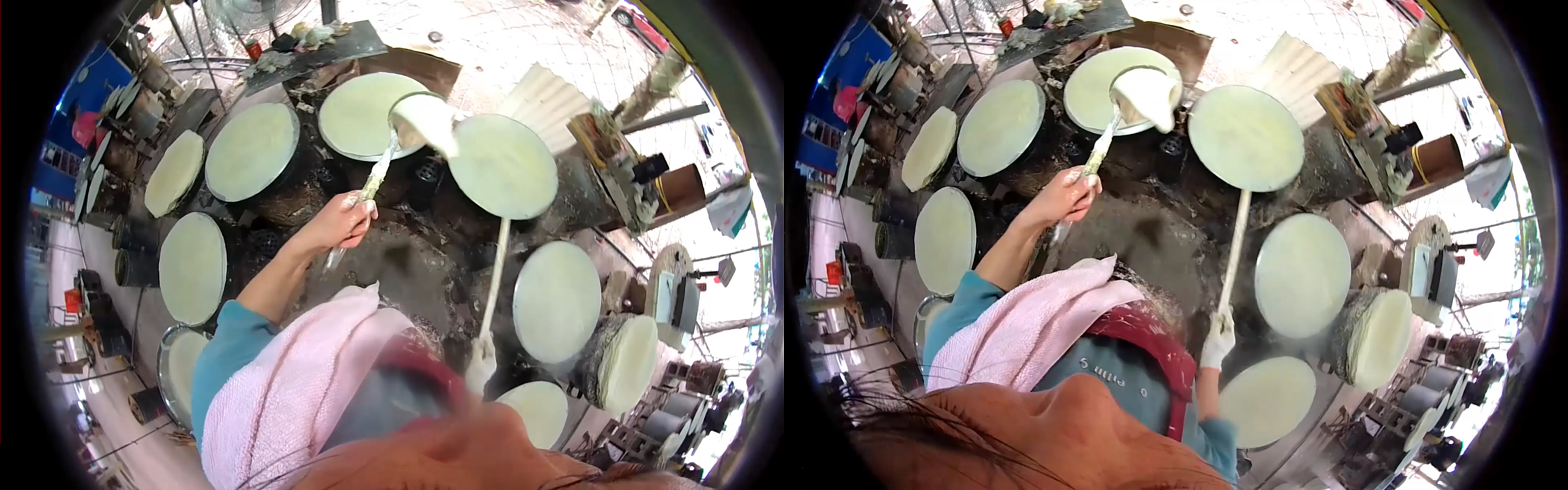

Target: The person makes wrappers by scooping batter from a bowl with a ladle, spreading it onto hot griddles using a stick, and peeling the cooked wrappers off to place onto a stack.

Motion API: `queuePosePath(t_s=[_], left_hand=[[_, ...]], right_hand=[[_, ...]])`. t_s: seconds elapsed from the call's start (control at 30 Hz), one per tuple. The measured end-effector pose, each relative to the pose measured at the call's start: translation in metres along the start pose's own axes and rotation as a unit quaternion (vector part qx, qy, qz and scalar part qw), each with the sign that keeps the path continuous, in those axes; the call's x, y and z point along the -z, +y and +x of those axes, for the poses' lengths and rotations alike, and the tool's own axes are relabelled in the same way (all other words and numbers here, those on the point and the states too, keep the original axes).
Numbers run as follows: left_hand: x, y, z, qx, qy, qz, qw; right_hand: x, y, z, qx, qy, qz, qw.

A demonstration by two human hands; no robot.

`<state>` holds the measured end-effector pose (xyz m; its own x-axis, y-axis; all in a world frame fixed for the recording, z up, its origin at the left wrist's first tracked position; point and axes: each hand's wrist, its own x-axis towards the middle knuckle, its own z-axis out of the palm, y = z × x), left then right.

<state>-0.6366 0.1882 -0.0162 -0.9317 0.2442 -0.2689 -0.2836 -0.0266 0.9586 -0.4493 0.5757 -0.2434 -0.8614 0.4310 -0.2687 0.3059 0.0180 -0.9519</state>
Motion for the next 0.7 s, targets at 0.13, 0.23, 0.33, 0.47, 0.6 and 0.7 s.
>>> queuePosePath(t_s=[0.13,0.23,0.33,0.47,0.6,0.7], left_hand=[[0.091,-0.021,-0.028,0.098,-0.086,-0.326,0.936],[0.151,-0.066,-0.046,0.153,-0.106,-0.478,0.858],[0.185,-0.083,-0.078,0.127,-0.085,-0.539,0.829],[0.226,-0.107,-0.112,-0.018,-0.166,-0.546,0.821],[0.231,-0.099,-0.168,0.002,0.087,-0.506,0.858],[0.210,-0.101,-0.199,-0.090,0.183,-0.514,0.834]], right_hand=[[-0.114,-0.041,0.048,0.045,-0.078,-0.033,0.995],[-0.220,-0.086,0.070,-0.039,-0.168,0.034,0.984],[-0.307,-0.118,0.072,-0.053,-0.246,0.014,0.968],[-0.403,-0.113,0.061,-0.002,-0.352,0.041,0.935],[-0.471,-0.125,0.040,-0.060,-0.486,-0.088,0.868],[-0.516,-0.132,0.016,-0.032,-0.590,-0.086,0.802]])
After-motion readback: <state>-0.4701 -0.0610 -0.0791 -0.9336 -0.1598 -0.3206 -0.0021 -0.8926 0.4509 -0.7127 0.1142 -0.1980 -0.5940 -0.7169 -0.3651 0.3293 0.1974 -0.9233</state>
